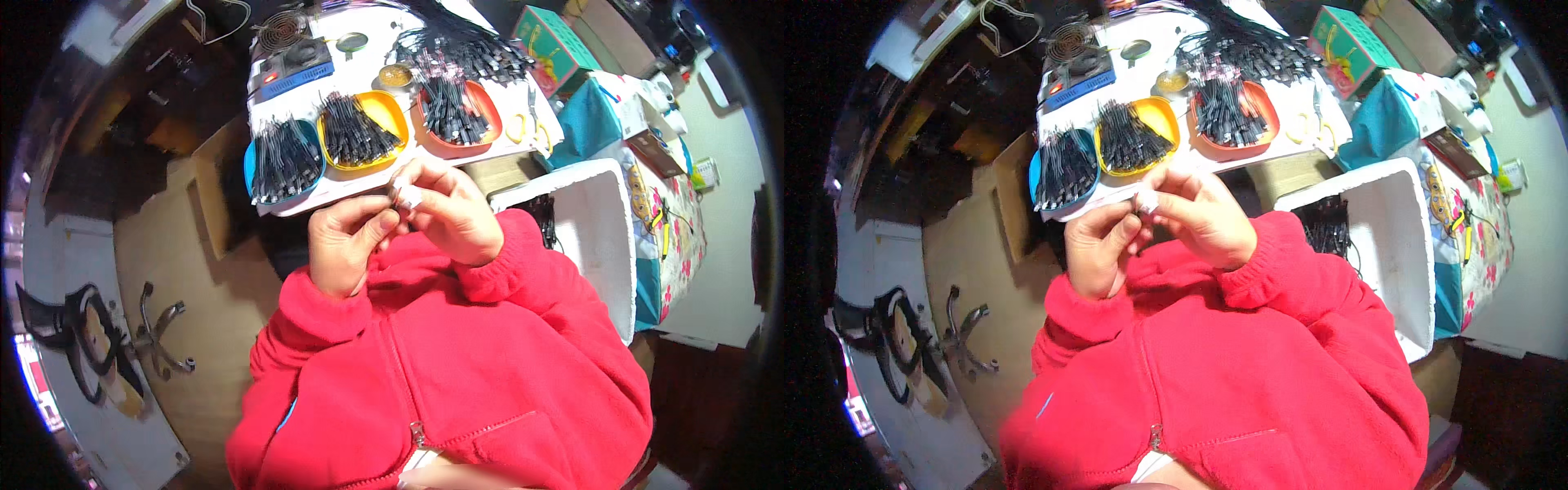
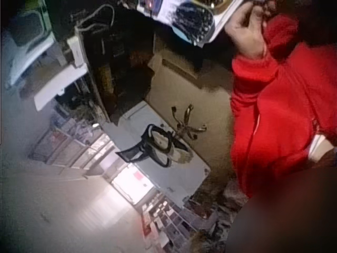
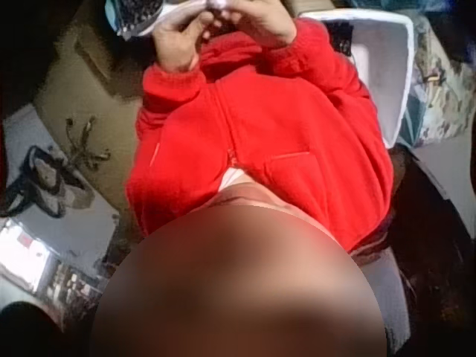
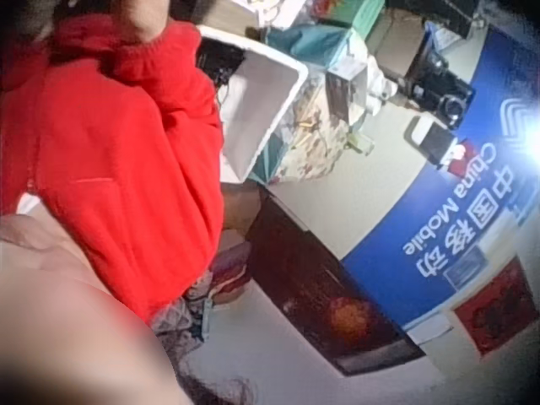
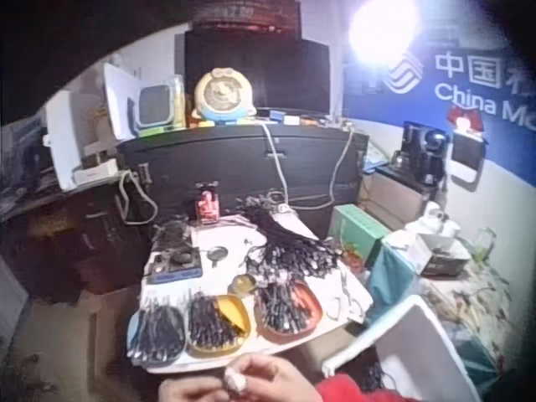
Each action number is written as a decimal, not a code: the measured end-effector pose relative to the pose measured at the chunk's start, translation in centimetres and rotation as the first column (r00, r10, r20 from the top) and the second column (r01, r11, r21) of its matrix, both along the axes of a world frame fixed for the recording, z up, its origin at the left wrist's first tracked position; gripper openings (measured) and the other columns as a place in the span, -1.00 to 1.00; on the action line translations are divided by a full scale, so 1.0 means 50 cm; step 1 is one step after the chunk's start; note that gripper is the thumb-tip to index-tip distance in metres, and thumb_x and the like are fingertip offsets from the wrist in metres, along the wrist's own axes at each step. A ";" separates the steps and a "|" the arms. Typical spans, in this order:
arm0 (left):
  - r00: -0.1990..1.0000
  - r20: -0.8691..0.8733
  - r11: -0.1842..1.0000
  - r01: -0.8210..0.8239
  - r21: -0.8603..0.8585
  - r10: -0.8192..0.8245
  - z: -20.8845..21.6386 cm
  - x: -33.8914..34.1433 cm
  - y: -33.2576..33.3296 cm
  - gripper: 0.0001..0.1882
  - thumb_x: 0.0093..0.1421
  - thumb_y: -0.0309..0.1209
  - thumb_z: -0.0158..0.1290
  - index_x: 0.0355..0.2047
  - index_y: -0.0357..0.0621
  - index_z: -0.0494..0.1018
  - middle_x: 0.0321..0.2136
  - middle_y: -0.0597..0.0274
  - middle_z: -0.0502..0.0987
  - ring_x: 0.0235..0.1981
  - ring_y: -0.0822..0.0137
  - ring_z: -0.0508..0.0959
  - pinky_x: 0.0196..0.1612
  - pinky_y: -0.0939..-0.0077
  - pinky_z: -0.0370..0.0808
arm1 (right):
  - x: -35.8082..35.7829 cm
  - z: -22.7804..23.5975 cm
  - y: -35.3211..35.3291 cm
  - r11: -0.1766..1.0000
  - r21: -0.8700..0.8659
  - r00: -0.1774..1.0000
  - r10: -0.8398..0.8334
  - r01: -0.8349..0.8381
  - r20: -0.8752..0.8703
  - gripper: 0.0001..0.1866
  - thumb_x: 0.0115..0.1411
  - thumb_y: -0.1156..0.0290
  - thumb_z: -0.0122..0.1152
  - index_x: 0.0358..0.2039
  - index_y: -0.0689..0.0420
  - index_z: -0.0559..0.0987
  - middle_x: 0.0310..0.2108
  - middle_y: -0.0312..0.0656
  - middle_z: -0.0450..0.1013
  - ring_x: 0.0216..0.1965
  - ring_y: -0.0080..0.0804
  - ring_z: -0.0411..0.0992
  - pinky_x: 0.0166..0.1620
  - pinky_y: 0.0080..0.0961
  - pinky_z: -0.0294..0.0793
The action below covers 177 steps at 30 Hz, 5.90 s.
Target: The person repeatedly picks up black cable-like objects from trays on a table, attaches small white connectors to their ends, and places the finished items into a white bin. The process is continuous and repetitive throughout the clip.
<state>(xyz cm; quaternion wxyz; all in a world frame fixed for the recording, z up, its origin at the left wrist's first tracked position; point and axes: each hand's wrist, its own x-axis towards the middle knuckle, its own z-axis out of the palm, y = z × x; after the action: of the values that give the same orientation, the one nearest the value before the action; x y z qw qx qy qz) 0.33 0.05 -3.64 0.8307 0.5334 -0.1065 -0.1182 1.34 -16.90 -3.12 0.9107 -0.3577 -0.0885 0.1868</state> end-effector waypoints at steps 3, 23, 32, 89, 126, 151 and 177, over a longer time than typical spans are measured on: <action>0.984 0.178 0.936 -0.089 0.342 0.029 -0.006 0.017 -0.003 -0.82 0.12 -0.58 0.15 -0.24 -0.36 0.54 -0.43 0.17 0.60 -0.49 0.52 0.52 -0.44 0.71 0.44 | 0.025 -0.024 -0.013 0.992 0.066 0.988 0.112 -0.105 -0.109 -0.85 0.21 0.51 0.05 -0.20 0.20 0.42 -0.32 -0.31 0.36 -0.37 -0.59 0.34 -0.26 -0.59 0.36; 0.984 -0.159 0.997 -0.075 0.016 0.077 -0.056 0.093 -0.042 -0.85 0.18 -0.55 0.10 -0.24 -0.34 0.54 -0.47 0.15 0.58 -0.58 0.55 0.43 -0.54 0.77 0.30 | 0.318 -0.124 -0.254 -0.670 -0.551 0.782 0.071 0.498 0.620 -0.83 -0.07 0.35 0.22 -0.59 0.18 0.64 -0.54 0.00 0.54 -0.48 -0.07 0.54 -0.36 -0.23 0.51; 0.990 -0.132 0.999 -0.039 0.016 0.041 -0.032 0.061 -0.041 -0.87 0.18 -0.52 0.11 -0.28 -0.33 0.56 -0.54 0.20 0.55 -0.63 0.59 0.37 -0.56 0.78 0.25 | 0.344 -0.122 -0.250 -0.584 -0.672 0.832 0.012 0.456 0.555 -0.79 0.00 0.23 0.26 -0.46 0.11 0.64 -0.48 0.05 0.52 -0.40 0.00 0.53 -0.27 -0.22 0.50; 0.834 0.405 0.873 -0.464 0.149 0.374 0.026 0.004 -0.070 -0.83 0.19 -0.58 0.08 -0.20 -0.33 0.54 -0.47 0.23 0.59 -0.54 0.54 0.50 -0.46 0.71 0.44 | -0.009 0.086 -0.014 0.334 -0.386 0.436 -0.089 0.860 0.895 -0.90 0.05 0.65 0.24 -0.38 0.28 0.55 -0.46 -0.21 0.48 -0.48 -0.52 0.47 -0.43 -0.67 0.43; 0.991 -0.047 0.983 0.129 0.131 -0.124 0.019 0.045 -0.033 -0.84 0.26 -0.47 0.03 -0.24 -0.33 0.52 -0.57 0.36 0.49 -0.57 0.66 0.37 -0.52 0.84 0.24 | 0.100 -0.012 -0.081 0.957 -0.072 0.952 0.270 -0.283 -0.145 -0.82 0.19 0.43 0.14 -0.19 0.15 0.46 -0.41 -0.38 0.39 -0.38 -0.65 0.35 -0.37 -0.68 0.35; 0.976 -0.216 0.999 -0.030 0.029 0.035 -0.050 0.143 0.033 -0.84 0.27 -0.44 0.02 -0.31 -0.32 0.51 -0.58 0.30 0.48 -0.64 0.64 0.27 -0.58 0.79 0.20 | 0.851 -0.132 -0.268 -0.536 -0.589 0.796 0.406 0.605 0.449 -0.82 0.03 0.34 0.18 -0.43 0.17 0.63 -0.41 0.06 0.53 -0.30 -0.01 0.52 -0.19 -0.22 0.48; 0.988 -0.061 0.988 -0.146 -0.051 0.143 -0.006 0.077 0.021 -0.82 0.27 -0.40 0.03 -0.33 -0.29 0.51 -0.58 0.31 0.49 -0.65 0.63 0.30 -0.58 0.79 0.19 | 0.685 0.187 -0.285 -0.477 -0.326 0.470 0.219 0.816 0.855 -0.84 0.11 0.31 0.12 -0.35 0.07 0.58 -0.41 -0.02 0.54 -0.35 -0.04 0.53 -0.24 -0.26 0.51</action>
<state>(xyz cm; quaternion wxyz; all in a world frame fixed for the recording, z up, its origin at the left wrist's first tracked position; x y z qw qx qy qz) 4.18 1.09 -3.93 0.8542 0.5131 -0.0468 -0.0701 35.61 -31.17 6.21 0.1183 -0.9328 -0.0595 -0.3351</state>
